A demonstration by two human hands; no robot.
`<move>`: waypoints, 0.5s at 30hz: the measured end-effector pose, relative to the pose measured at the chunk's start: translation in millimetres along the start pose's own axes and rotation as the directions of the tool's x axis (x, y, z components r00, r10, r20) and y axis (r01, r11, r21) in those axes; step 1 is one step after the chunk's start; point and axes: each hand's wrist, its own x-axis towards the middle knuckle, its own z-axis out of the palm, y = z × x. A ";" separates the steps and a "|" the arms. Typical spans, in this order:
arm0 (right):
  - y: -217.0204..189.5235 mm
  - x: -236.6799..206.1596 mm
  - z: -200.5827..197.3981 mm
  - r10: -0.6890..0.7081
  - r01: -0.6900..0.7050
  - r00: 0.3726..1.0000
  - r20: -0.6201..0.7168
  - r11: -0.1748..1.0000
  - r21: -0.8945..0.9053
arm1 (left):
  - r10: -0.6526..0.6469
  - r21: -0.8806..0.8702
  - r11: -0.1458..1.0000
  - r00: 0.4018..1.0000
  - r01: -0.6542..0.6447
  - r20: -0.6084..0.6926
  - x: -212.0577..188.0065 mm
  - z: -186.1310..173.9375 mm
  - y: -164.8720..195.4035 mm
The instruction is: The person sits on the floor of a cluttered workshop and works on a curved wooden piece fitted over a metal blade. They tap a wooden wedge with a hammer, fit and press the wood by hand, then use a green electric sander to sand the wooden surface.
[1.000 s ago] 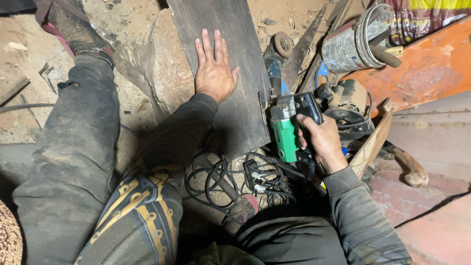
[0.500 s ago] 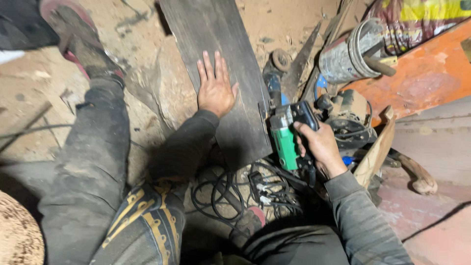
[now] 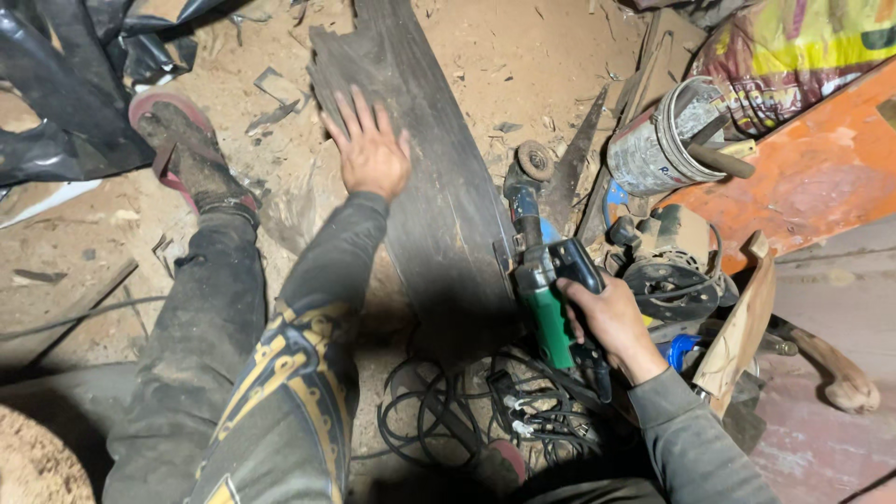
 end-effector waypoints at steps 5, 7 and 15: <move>0.2 2.6 0.0 0.017 -0.017 1.000 -0.014 0.998 0.055 | 0.063 -0.032 0.997 0.996 -0.065 -0.063 63.8 15.2 -11.2; 1.4 4.1 -1.6 -0.006 0.006 1.000 0.001 0.999 0.049 | 0.075 -0.063 0.995 0.996 -0.078 -0.049 83.9 17.5 -10.6; 3.9 15.3 -0.9 0.047 -0.047 0.999 -0.002 0.996 0.075 | 0.004 -0.144 0.989 0.998 -0.014 -0.070 142.9 20.1 -5.8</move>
